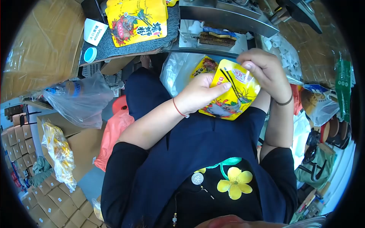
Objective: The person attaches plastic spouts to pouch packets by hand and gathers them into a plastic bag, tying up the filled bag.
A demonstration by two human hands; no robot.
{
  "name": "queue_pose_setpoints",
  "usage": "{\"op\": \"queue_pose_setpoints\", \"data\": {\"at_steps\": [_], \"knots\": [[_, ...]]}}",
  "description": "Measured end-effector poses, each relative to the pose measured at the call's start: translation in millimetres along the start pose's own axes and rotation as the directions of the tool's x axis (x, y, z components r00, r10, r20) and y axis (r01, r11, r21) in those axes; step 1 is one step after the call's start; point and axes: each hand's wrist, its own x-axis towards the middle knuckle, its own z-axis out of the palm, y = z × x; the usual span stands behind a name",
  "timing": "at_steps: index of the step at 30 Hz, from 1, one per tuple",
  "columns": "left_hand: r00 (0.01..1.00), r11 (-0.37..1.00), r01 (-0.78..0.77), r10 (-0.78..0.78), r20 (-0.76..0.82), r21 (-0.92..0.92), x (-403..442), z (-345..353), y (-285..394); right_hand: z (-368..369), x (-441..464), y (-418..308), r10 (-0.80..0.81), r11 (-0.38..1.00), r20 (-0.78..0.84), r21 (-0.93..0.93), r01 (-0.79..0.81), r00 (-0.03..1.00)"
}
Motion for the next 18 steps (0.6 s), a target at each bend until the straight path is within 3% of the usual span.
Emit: {"op": "queue_pose_setpoints", "data": {"at_steps": [1, 4, 7, 8, 11, 12, 14, 15, 16, 17, 18], "knots": [[0.999, 0.997, 0.028, -0.027, 0.019, -0.066, 1.7, 0.4, -2.5, -1.4, -5.0, 2.2, 0.055, 0.997, -0.117, -0.041, -0.06, 0.992], [0.998, 0.998, 0.063, -0.064, -0.017, -0.025, 9.2, -8.6, 0.8, -13.9, -20.0, 13.2, 0.176, 0.962, -0.413, -0.12, -0.245, 0.893], [0.996, 0.987, -0.013, -0.001, -0.093, -0.158, 27.1, -33.0, 14.9, -15.7, -40.6, 22.2, 0.163, 0.977, -0.402, -0.06, -0.203, 0.901], [0.988, 0.992, -0.032, 0.012, -0.153, -0.124, 35.7, -41.4, 21.9, -11.1, -44.4, 17.4, 0.216, 0.974, -0.35, 0.018, -0.224, 0.911], [0.996, 0.983, 0.025, -0.042, -0.085, -0.184, 45.0, -53.2, 43.8, 3.8, -41.2, -4.6, 0.476, 0.844, -0.121, 0.34, -0.414, 0.871], [0.993, 0.991, -0.046, 0.032, -0.11, -0.129, 45.2, -53.1, 42.8, 10.9, -41.3, -3.8, 0.494, 0.838, -0.133, 0.336, -0.43, 0.859], [0.975, 0.984, -0.176, 0.172, -0.142, -0.018, 46.7, -52.8, 31.6, 19.0, -45.3, 5.7, 0.411, 0.91, -0.162, 0.136, -0.392, 0.897], [0.872, 0.873, -0.214, 0.373, -0.318, 0.438, 45.8, -69.3, 31.6, 21.6, -47.3, 9.2, 0.371, 0.928, -0.168, 0.033, -0.371, 0.913], [0.712, 0.595, -0.101, 0.603, -0.359, 0.798, 40.9, -92.7, 37.1, 23.9, -47.1, 10.9, 0.266, 0.953, -0.219, -0.085, -0.29, 0.939], [0.483, 0.447, -0.047, 0.793, -0.372, 0.893, 29.7, -103.9, 56.0, 26.0, -47.8, 11.7, 0.279, 0.951, -0.248, -0.066, -0.304, 0.928], [0.26, -0.159, 0.135, 0.958, 0.12, 0.978, 20.2, -128.6, 75.5, 27.2, -47.6, 12.1, 0.289, 0.948, -0.278, -0.047, -0.313, 0.916]]}}
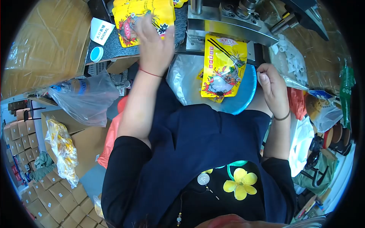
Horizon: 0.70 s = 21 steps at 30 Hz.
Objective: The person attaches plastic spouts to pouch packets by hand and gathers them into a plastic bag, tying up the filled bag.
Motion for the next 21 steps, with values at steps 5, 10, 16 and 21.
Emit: {"op": "queue_pose_setpoints", "data": {"at_steps": [5, 10, 16, 21], "knots": [[0.84, 0.987, -0.149, 0.098, 0.533, 0.053, -30.7, -45.2, -10.1, -0.9, 4.2, -5.8, 0.108, 0.99, 0.075, 0.079, -0.114, 0.991], [0.769, 0.715, 0.574, -0.302, 0.563, -0.4, -37.5, -54.3, 31.7, 27.3, 24.9, -23.7, -0.213, 0.972, 0.078, 0.117, 0.203, 0.974], [0.541, 0.566, 0.737, -0.169, 0.824, -0.368, -42.5, -41.0, 86.9, 18.8, 48.9, -51.2, -0.153, 0.943, -0.081, 0.286, 0.17, 0.985], [0.318, 0.025, 0.947, 0.079, 0.945, -0.321, -51.2, -35.0, 119.6, -0.9, 50.1, -36.2, -0.3, 0.954, 0.111, 0.051, 0.296, 0.947]]}}
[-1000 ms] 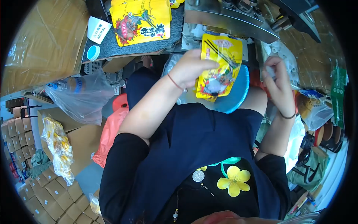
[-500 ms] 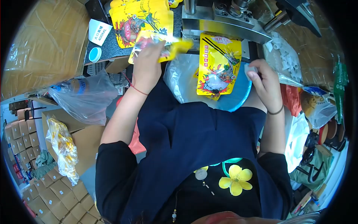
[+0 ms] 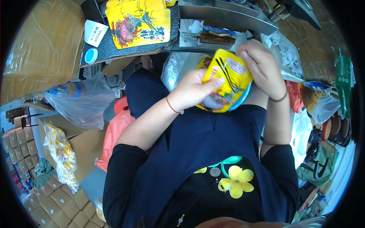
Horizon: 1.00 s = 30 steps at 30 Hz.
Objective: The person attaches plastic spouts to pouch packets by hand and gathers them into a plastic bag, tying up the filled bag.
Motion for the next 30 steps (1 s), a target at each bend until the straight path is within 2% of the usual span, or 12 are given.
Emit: {"op": "queue_pose_setpoints", "data": {"at_steps": [3, 6, 11, 18, 21, 22, 24, 25, 26, 28, 29, 30], "knots": [[0.985, 0.972, 0.138, -0.116, 0.125, -0.19, 4.9, 7.4, -11.9, -13.8, -10.6, 1.8, 0.116, 0.983, 0.138, 0.123, -0.134, 0.984], [0.988, 0.935, 0.138, -0.105, 0.118, -0.327, 19.1, -2.7, -19.3, -36.4, -23.4, 48.3, 0.265, 0.906, -0.162, -0.296, -0.303, 0.95], [0.989, 0.935, 0.04, -0.087, -0.119, -0.353, 44.0, -22.1, 4.2, -44.7, -37.6, 128.7, 0.185, 0.834, -0.083, -0.514, -0.201, 0.979], [0.988, 0.899, 0.068, -0.122, -0.098, -0.432, 55.7, -35.8, 11.5, -31.5, -46.2, 140.1, 0.233, 0.846, -0.199, -0.442, -0.299, 0.952], [0.982, 0.908, 0.067, -0.134, -0.135, -0.414, 55.5, -32.3, 14.3, -35.1, -47.2, 146.7, 0.195, 0.819, -0.15, -0.519, -0.245, 0.969], [0.948, 0.987, -0.045, -0.007, -0.317, -0.156, 55.8, -37.7, 9.0, -35.3, -49.5, 145.0, 0.217, 0.81, -0.184, -0.514, -0.282, 0.959], [0.78, 0.902, -0.133, 0.351, -0.519, 0.41, 57.9, -59.8, 1.3, -35.3, -48.7, 124.9, 0.257, 0.791, -0.25, -0.501, -0.352, 0.933], [0.529, 0.656, -0.204, 0.698, -0.482, 0.727, 57.2, -81.9, 9.6, -34.9, -52.0, 124.2, 0.201, 0.799, -0.305, -0.499, -0.336, 0.931], [0.234, 0.312, -0.138, 0.933, -0.275, 0.94, 48.9, -103.7, 22.2, -34.9, -55.6, 124.6, 0.144, 0.806, -0.361, -0.497, -0.32, 0.922], [0.452, 0.129, 0.034, 0.883, -0.131, 0.991, 17.8, -120.4, 30.5, -36.5, -61.5, 119.0, 0.134, 0.812, -0.419, -0.473, -0.342, 0.898], [0.713, 0.569, -0.029, 0.588, -0.382, 0.822, 5.7, -103.1, 27.8, -37.3, -62.0, 111.6, 0.181, 0.811, -0.415, -0.45, -0.374, 0.892], [0.822, 0.51, -0.024, 0.499, -0.273, 0.86, -5.0, -79.9, 29.6, -36.7, -63.9, 107.6, 0.233, 0.808, -0.406, -0.425, -0.408, 0.884]]}}
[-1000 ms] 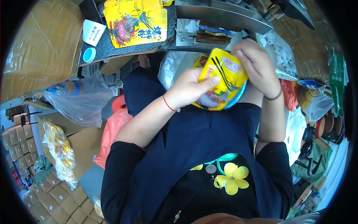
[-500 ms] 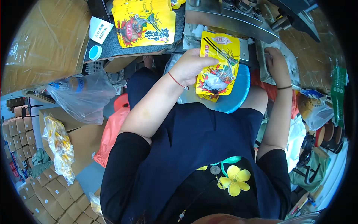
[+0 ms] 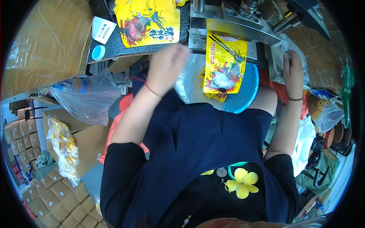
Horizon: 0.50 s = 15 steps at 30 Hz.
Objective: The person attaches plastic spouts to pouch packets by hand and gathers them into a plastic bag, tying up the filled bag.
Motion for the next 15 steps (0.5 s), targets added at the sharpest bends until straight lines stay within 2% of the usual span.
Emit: {"op": "queue_pose_setpoints", "data": {"at_steps": [1, 2, 3, 4, 6, 7, 8, 9, 10, 11, 12, 13, 14, 15], "knots": [[0.999, 0.976, 0.047, -0.04, 0.033, -0.215, -14.4, 20.8, 0.7, 3.7, -0.5, 5.1, 0.007, 1.0, 0.027, -0.001, -0.007, 1.0], [0.978, 0.878, 0.202, -0.16, 0.132, -0.434, -19.3, 34.9, 8.9, 10.4, -0.1, 13.5, 0.012, 1.0, 0.057, -0.001, -0.012, 0.998], [0.95, 0.726, 0.308, -0.198, 0.241, -0.616, -16.8, 50.7, 8.5, 13.8, 1.8, 11.5, 0.013, 1.0, 0.086, 0.002, -0.013, 0.996], [0.915, 0.527, 0.402, -0.204, 0.347, -0.749, -12.9, 62.2, 6.8, 12.5, 4.4, 7.3, -0.111, 0.988, -0.05, -0.113, 0.105, 0.993], [0.914, 0.422, 0.406, -0.183, 0.363, -0.81, -12.3, 72.9, 13.1, -2.9, 8.0, -26.3, -0.381, 0.884, -0.267, -0.385, 0.265, 0.885], [0.91, 0.363, 0.414, -0.165, 0.38, -0.835, -13.8, 77.7, 16.4, -9.2, -7.2, -38.8, -0.136, 0.975, -0.233, -0.205, 0.088, 0.963], [0.917, 0.388, 0.398, -0.177, 0.356, -0.831, -18.9, 79.9, 17.4, -17.4, -26.7, -52.9, 0.112, 0.992, -0.156, -0.036, -0.119, 0.981], [0.926, 0.414, 0.377, -0.177, 0.333, -0.828, -24.9, 79.4, 17.4, -25.1, -41.8, -75.2, 0.231, 0.958, 0.106, 0.148, -0.245, 0.967], [0.935, 0.44, 0.355, -0.159, 0.318, -0.825, -27.5, 79.1, 20.6, -30.2, -53.8, -93.9, 0.297, 0.868, 0.36, 0.285, -0.407, 0.884], [0.899, 0.524, 0.43, -0.168, 0.405, -0.736, -34.5, 77.6, 30.9, -24.2, -71.0, -93.8, 0.142, 0.905, 0.496, 0.285, -0.315, 0.857], [0.854, 0.603, 0.487, -0.177, 0.49, -0.631, -44.9, 76.3, 40.4, -9.1, -89.4, -92.7, -0.043, 0.715, 0.55, 0.601, -0.359, 0.834], [0.77, 0.68, 0.522, -0.115, 0.628, -0.515, -61.1, 87.4, 28.7, 14.0, -112.9, -94.4, -0.147, 0.15, 0.642, 0.766, -0.625, 0.752], [0.665, 0.759, 0.519, -0.07, 0.744, -0.392, -75.5, 99.5, 17.0, 24.8, -128.5, -95.6, -0.155, -0.014, 0.668, 0.735, -0.678, 0.727], [0.69, 0.723, 0.51, -0.02, 0.724, -0.466, -79.4, 98.8, 28.3, 27.7, -135.9, -89.9, -0.132, -0.074, 0.662, 0.735, -0.673, 0.738]]}}
